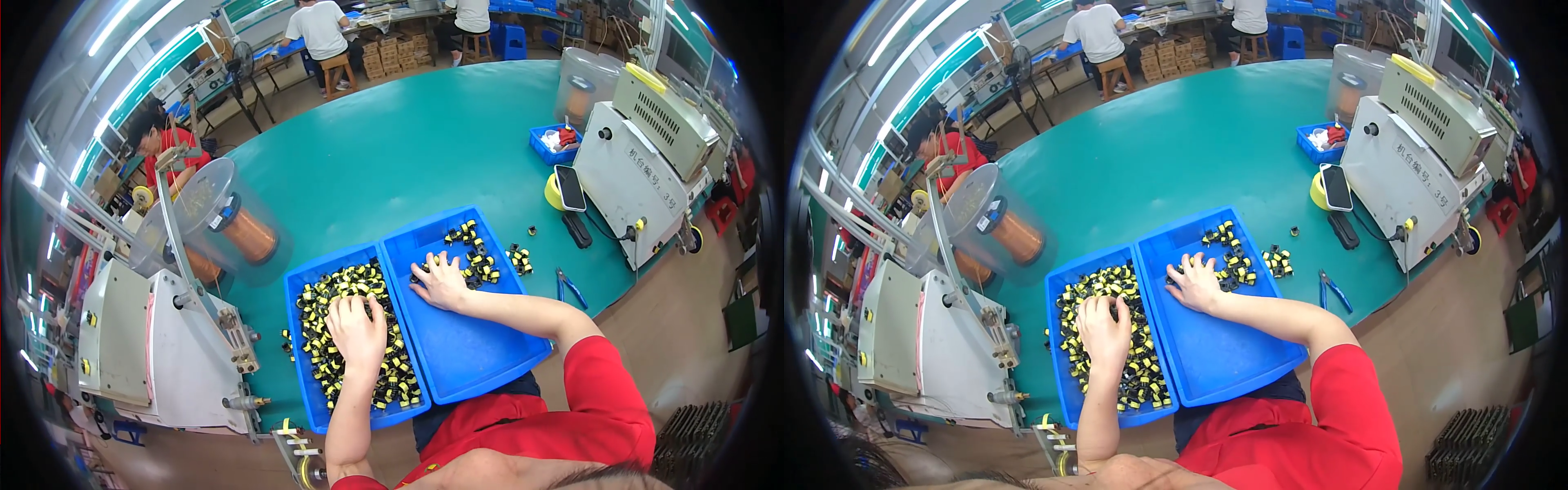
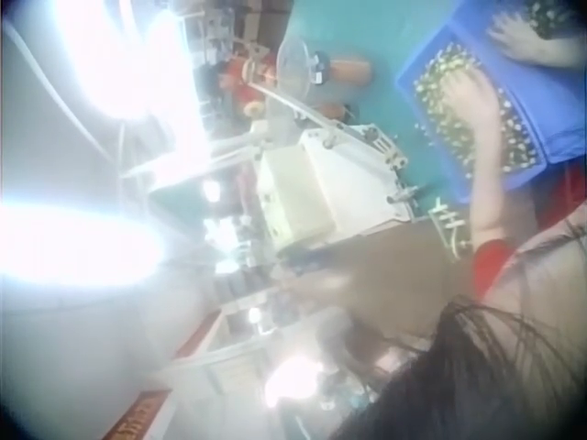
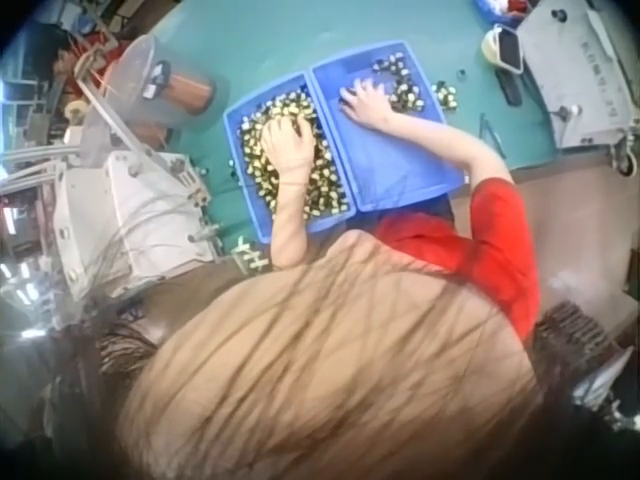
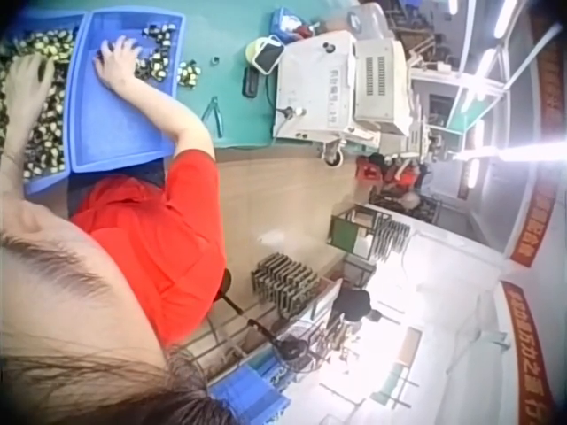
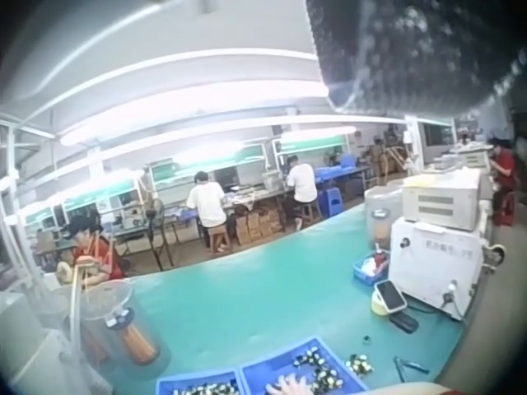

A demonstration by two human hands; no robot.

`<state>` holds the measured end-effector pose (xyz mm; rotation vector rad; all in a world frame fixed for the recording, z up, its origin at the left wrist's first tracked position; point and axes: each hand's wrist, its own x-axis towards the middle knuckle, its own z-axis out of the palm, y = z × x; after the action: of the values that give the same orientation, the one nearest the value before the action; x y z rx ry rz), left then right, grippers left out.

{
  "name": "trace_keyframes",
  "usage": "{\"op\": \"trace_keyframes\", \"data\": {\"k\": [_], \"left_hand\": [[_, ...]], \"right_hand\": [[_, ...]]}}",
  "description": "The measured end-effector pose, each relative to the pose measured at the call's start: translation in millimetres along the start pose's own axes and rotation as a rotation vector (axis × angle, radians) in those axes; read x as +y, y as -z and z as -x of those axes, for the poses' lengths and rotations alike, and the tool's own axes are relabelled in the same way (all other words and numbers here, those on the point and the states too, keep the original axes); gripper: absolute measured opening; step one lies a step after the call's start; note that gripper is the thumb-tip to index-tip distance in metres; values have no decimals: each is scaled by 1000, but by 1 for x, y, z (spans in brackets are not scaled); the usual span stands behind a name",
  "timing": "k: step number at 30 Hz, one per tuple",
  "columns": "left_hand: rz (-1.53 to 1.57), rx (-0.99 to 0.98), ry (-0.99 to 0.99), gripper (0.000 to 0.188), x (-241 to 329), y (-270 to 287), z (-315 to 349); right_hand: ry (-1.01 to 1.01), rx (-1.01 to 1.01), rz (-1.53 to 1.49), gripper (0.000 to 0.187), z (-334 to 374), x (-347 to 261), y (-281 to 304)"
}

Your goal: The person assembles electronic components by hand, snapping yellow parts onto black bases at a factory workstation.

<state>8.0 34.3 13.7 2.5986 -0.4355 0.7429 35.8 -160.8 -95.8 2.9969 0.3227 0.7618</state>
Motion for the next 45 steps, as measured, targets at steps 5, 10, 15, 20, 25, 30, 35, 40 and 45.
{"op": "trace_keyframes", "data": {"k": [5,10,15,20,25,30,35,40,45], "left_hand": [[3,-19,9,17,1,-2,0],[-5,3,0,16,-3,-2,0],[16,-6,7,15,-2,-2,-1],[7,9,-1,15,-2,-1,-1],[4,15,-3,14,-2,-1,0],[28,10,7,13,-1,0,-1],[87,-6,-15,14,3,-1,-1],[86,-46,-21,14,2,-4,0],[95,-35,-27,14,3,-4,0]], "right_hand": [[26,-46,2,39,0,4,-12],[51,12,64,36,-1,2,-10],[74,27,125,37,2,0,-3],[77,58,119,40,1,-1,1],[-106,-71,-101,32,-9,-1,11],[-485,-207,-667,34,-37,17,37],[-407,-351,-598,30,-40,32,28],[-273,-305,-332,32,-29,9,17],[-203,-185,-233,37,-19,-25,17]]}}
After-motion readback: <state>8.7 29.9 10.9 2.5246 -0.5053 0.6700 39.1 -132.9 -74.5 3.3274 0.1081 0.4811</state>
